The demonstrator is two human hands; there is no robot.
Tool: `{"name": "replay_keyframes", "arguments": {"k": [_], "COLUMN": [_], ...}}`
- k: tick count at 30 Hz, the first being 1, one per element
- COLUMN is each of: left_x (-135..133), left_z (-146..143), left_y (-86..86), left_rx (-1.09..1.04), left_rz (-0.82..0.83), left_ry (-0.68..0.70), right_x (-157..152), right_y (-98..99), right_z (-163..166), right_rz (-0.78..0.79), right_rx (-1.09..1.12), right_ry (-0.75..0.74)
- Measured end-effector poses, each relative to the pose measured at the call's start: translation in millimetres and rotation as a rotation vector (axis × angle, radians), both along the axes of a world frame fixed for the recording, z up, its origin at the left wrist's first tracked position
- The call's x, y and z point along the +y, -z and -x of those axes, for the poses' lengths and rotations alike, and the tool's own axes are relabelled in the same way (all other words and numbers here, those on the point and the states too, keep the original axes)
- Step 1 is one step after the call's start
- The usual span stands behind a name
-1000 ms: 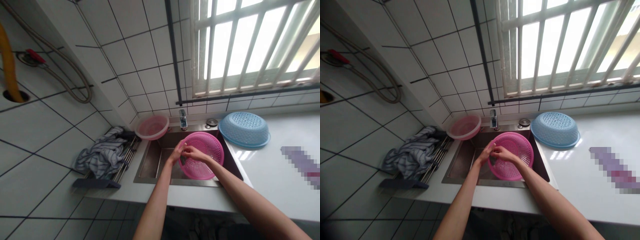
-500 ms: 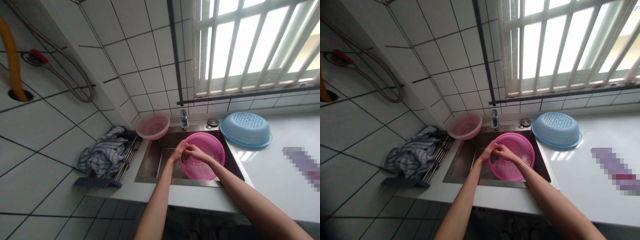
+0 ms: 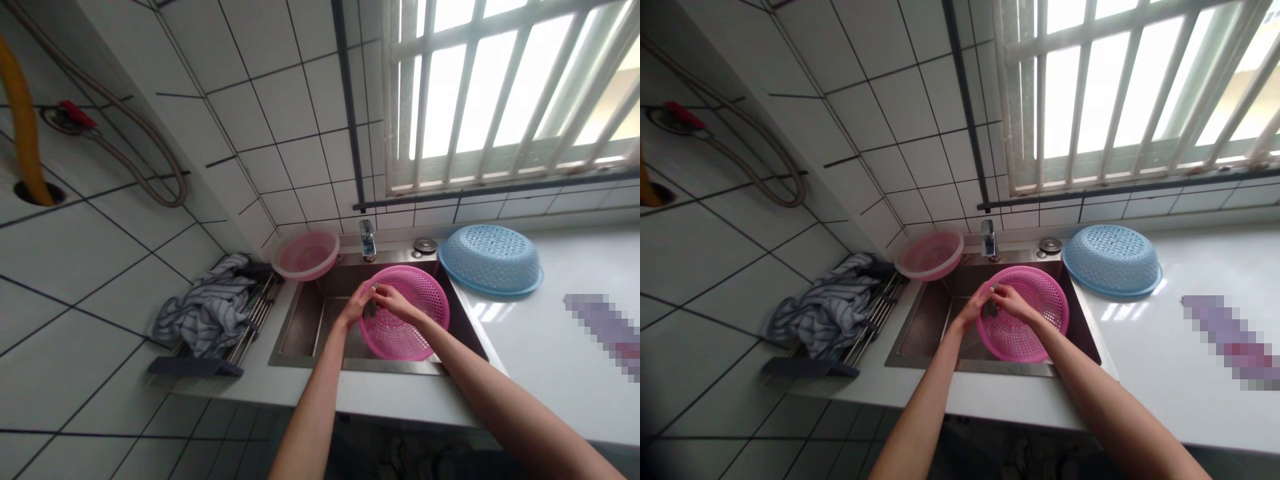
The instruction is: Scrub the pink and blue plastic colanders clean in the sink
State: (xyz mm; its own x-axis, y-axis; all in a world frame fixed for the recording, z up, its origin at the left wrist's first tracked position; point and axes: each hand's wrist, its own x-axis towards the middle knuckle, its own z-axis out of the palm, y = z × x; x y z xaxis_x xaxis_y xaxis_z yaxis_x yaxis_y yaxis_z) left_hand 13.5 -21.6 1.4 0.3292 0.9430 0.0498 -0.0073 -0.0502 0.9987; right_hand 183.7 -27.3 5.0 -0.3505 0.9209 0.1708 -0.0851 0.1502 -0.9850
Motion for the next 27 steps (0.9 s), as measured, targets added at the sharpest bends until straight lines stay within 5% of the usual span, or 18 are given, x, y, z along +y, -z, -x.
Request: {"name": "replay_keyframes", "arguments": {"k": [3, 9, 11, 17, 19, 24, 27], "left_x": [0, 2, 1, -2, -3, -3, -4], "left_z": [2, -3, -3, 2, 2, -3, -3], "left_y": [-2.3, 0.5, 1.7, -3.0, -4.4, -4.8, -4.6], "left_rx": [0.0, -0.034, -0.04, 0.057, 0.05, 0.059, 0.051], "left_rz": [0.013, 0.043, 0.068, -0.033, -0.031, -0.017, -0.024], "left_ry": [-0.027, 0.007, 0.02, -0.006, -0.001, 0.05, 0.061], "right_x": [-1, 22, 21, 3, 6, 25, 25], "right_y": [1.1, 7.6, 8.0, 10.5, 14.2, 21.7, 22.4], "right_z": [7, -16, -18, 6, 6, -15, -16], "right_rz": [-0.022, 0.07, 0.06, -0.035, -0.049, -0.024, -0.02], "right_rx": [0.005, 0.111, 0.103, -0.044, -0.06, -0.069, -0.056], "right_ry": [0.04, 0.427, 0.39, -0.021, 0.026, 0.427, 0.32]}}
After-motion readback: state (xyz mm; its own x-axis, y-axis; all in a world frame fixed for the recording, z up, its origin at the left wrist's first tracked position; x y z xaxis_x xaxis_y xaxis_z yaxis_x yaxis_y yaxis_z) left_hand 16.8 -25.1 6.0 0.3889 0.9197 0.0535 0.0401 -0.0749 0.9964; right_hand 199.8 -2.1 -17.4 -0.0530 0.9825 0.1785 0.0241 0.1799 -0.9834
